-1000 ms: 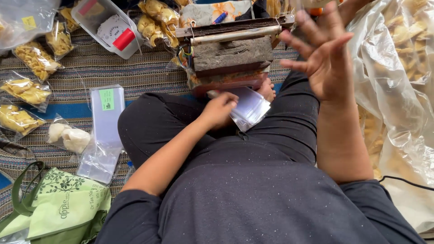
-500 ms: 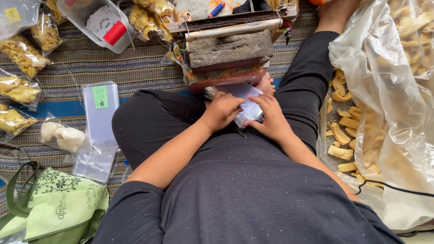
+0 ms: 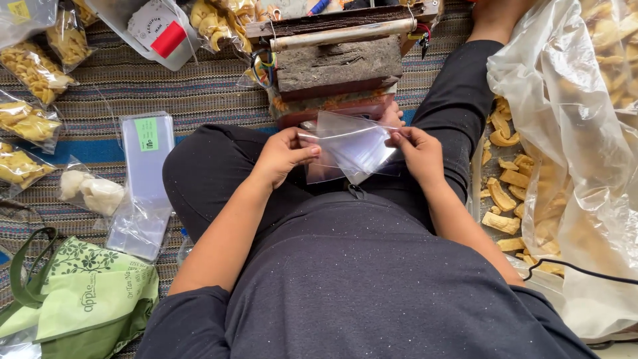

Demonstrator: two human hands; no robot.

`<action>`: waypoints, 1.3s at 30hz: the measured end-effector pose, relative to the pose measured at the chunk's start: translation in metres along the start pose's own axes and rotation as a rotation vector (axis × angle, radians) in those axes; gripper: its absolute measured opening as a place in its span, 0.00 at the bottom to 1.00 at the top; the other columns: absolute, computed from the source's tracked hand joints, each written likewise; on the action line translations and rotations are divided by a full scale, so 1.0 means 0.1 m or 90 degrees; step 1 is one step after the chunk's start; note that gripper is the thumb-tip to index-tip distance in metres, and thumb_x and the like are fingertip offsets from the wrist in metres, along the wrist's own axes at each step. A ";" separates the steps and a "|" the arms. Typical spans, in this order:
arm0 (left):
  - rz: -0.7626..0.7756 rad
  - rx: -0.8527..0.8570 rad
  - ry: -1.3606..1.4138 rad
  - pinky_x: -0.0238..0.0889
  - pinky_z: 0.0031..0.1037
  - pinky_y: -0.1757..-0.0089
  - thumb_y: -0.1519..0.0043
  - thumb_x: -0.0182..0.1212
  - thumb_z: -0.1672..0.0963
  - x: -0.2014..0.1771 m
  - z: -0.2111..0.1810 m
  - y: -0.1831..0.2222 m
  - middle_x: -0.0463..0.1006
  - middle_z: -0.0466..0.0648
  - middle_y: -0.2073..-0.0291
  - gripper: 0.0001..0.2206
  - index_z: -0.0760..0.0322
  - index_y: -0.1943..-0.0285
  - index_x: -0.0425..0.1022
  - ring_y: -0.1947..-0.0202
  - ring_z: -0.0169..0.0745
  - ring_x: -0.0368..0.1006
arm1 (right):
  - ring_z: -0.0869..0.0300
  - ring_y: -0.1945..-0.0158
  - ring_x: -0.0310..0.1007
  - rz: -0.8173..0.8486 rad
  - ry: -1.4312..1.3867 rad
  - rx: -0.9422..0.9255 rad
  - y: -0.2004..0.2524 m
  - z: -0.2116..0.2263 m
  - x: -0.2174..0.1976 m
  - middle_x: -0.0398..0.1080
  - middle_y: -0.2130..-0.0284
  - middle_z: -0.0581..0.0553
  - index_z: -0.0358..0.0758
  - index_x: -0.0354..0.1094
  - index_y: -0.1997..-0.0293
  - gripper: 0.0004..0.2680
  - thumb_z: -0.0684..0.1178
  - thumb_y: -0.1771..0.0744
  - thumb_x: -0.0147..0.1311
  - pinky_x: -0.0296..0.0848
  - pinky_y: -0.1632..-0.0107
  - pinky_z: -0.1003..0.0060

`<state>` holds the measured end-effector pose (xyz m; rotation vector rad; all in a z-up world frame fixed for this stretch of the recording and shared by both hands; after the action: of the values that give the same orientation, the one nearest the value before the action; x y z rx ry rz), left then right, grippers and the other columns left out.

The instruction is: Manually packaging individual pastries into small plastic bags from a bulk supply.

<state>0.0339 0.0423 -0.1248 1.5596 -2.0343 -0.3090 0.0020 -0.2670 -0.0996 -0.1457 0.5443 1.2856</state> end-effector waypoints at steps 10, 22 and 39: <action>-0.281 0.232 -0.388 0.69 0.22 0.70 0.42 0.76 0.51 -0.50 -0.68 0.61 0.76 0.40 0.81 0.05 0.49 0.66 0.85 0.77 0.29 0.71 | 0.44 0.69 0.78 0.012 0.520 -0.219 -0.06 -0.12 0.38 0.75 0.72 0.40 0.48 0.66 0.47 0.09 0.50 0.32 0.52 0.75 0.64 0.50; -0.057 0.101 -0.009 0.78 0.28 0.58 0.30 0.56 0.52 0.09 -0.76 0.75 0.82 0.51 0.65 0.15 0.68 0.54 0.81 0.62 0.36 0.81 | 0.41 0.52 0.72 -0.195 0.272 -0.327 -0.39 -0.49 -0.99 0.72 0.58 0.38 0.41 0.74 0.51 0.12 0.32 0.33 0.49 0.68 0.46 0.53; 0.085 0.389 -0.519 0.70 0.21 0.61 0.38 0.61 0.62 1.00 -1.47 1.07 0.81 0.50 0.47 0.11 0.64 0.48 0.81 0.45 0.37 0.76 | 0.41 0.33 0.50 0.022 0.514 0.411 -0.62 -1.52 -1.71 0.47 0.37 0.32 0.68 0.48 0.23 0.33 0.33 0.34 0.50 0.69 0.42 0.47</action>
<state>0.0107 0.0019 0.0769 1.8077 -3.0724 -0.3210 -0.0161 -0.4945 -0.1641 -0.1082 1.6282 0.9906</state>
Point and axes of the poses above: each hand's wrist, its own y-axis away from the middle knuckle, its own x-axis out of the palm, z = x × y, the point moved 9 cm from there along -y, towards the middle knuckle
